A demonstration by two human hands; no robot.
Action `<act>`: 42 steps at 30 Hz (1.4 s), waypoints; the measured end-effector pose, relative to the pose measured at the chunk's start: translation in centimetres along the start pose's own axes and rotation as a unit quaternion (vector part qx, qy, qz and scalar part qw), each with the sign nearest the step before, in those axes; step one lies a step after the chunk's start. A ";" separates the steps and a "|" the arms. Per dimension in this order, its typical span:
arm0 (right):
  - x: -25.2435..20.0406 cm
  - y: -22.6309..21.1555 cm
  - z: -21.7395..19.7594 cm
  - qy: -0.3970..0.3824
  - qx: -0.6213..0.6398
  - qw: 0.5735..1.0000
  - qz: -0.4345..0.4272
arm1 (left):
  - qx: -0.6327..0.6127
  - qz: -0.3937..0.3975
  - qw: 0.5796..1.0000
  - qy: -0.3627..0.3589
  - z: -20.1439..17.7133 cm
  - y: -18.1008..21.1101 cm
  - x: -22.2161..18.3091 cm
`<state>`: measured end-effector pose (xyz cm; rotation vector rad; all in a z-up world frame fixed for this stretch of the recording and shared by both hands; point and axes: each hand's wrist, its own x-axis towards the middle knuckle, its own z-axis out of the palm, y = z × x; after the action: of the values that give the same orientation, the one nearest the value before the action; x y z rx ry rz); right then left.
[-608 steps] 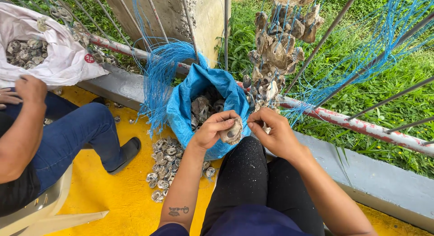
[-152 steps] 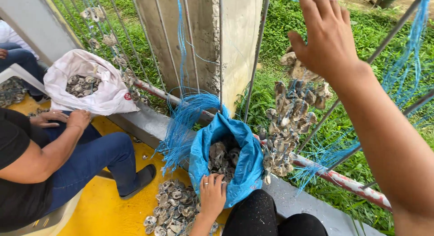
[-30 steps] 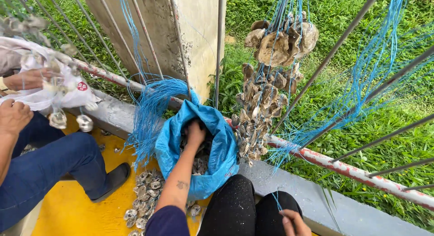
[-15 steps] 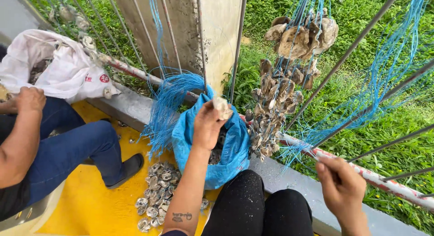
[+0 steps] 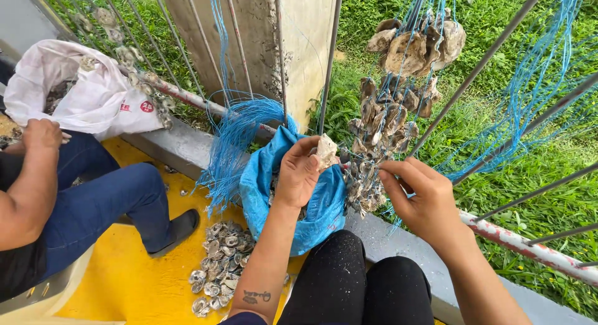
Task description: Threading oyster shells onto strings for cultch in an outdoor farm setting.
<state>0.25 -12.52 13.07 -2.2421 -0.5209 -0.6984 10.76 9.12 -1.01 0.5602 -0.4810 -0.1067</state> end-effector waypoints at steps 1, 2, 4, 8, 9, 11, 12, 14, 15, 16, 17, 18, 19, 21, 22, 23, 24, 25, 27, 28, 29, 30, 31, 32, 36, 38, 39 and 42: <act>0.1 0.0 0.1 0.000 0.000 1.000 0.000 | 0.000 0.000 1.000 0.000 -0.3 -0.1 0.0; 0.2 0.1 0.2 -0.005 -0.010 1.000 -0.008 | 0.001 0.004 1.000 -0.005 -0.6 -0.3 0.0; 0.2 0.3 0.4 -0.011 -0.022 1.000 -0.016 | 0.001 0.007 1.000 -0.010 -0.5 -0.3 0.0; 0.1 0.7 0.7 -0.018 -0.002 0.999 -0.030 | 0.041 0.002 0.998 -0.041 0.5 0.4 -0.2; 0.0 0.7 0.8 -0.023 -0.006 1.000 -0.015 | 0.055 0.002 0.998 -0.042 0.6 0.5 -0.3; 0.0 0.9 0.8 -0.025 -0.005 1.000 -0.007 | 0.062 0.005 0.997 -0.042 0.6 0.6 -0.3; 0.0 1.0 0.8 -0.027 -0.003 1.000 0.000 | 0.069 0.008 0.997 -0.042 0.6 0.7 -0.3; -0.1 1.2 0.9 -0.032 0.006 0.999 0.004 | 0.081 0.013 0.996 -0.044 1.0 0.9 -0.3; -0.2 1.3 0.9 -0.037 0.014 0.999 0.008 | 0.093 0.017 0.994 -0.046 1.1 0.9 -0.3; -0.2 1.4 1.0 -0.036 0.014 0.999 0.009 | 0.093 0.017 0.994 -0.046 1.1 1.0 -0.4; -0.3 1.4 1.0 -0.032 0.006 0.999 -0.007 | 0.113 0.025 0.992 -0.045 1.0 1.0 -0.5; -0.2 1.5 1.0 -0.028 -0.003 0.999 -0.023 | 0.132 0.034 0.990 -0.044 1.0 1.0 -0.5; -0.3 1.5 1.0 -0.027 -0.004 0.999 -0.023 | 0.132 0.034 0.990 -0.046 1.2 1.1 -0.4; -0.3 1.5 1.1 -0.043 0.015 0.999 0.025 | 0.158 0.012 0.987 0.004 1.5 1.4 -0.3; -0.5 1.7 1.1 -0.043 0.017 0.999 0.026 | 0.159 0.011 0.987 0.004 1.6 1.6 -0.2; -0.6 1.8 1.1 -0.050 0.029 0.998 0.028 | 0.201 0.032 0.979 -0.001 1.7 1.8 -0.1; -0.8 2.0 1.1 -0.056 0.041 0.997 0.031 | 0.243 0.053 0.969 -0.006 1.9 1.9 0.0; -0.9 2.2 1.2 -0.056 0.042 0.997 0.032 | 0.243 0.052 0.969 -0.006 2.2 2.0 -0.2; -1.1 2.6 1.4 -0.064 0.048 0.996 0.050 | 0.275 0.038 0.961 -0.011 3.1 2.3 -0.3; -1.1 2.8 1.6 -0.063 0.048 0.996 0.050 | 0.276 0.038 0.960 -0.012 3.7 2.4 -0.4; -1.2 3.0 1.8 -0.060 0.051 0.996 0.050 | 0.295 0.025 0.955 -0.024 4.4 2.4 -0.6; -1.2 3.2 2.0 -0.056 0.053 0.996 0.050 | 0.313 0.013 0.949 -0.035 5.0 2.5 -0.7; -1.4 3.7 2.3 -0.056 0.053 0.996 0.050 | 0.313 0.013 0.949 -0.036 5.5 2.3 -0.8; -1.6 4.2 2.7 -0.077 0.071 0.988 0.117 | 0.299 -0.004 0.953 -0.050 5.9 2.1 -0.8; -2.2 5.2 3.6 -0.091 0.187 0.953 0.219 | 0.279 -0.025 0.958 -0.066 6.6 1.1 -1.1; -1.8 4.3 3.5 -0.069 0.157 0.971 0.169 | 0.303 -0.026 0.950 -0.074 6.9 0.6 -1.3; -1.6 3.9 3.4 -0.047 0.127 0.984 0.119 | 0.326 -0.027 0.942 -0.082 7.1 0.3 -1.3; -1.1 3.0 3.2 -0.034 0.066 0.996 -0.041 | 0.324 -0.024 0.942 -0.081 8.0 0.0 -1.8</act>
<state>2.04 -12.35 8.96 -2.1357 -0.6753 -0.6128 5.45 5.66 4.13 1.2168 -0.6667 -0.0384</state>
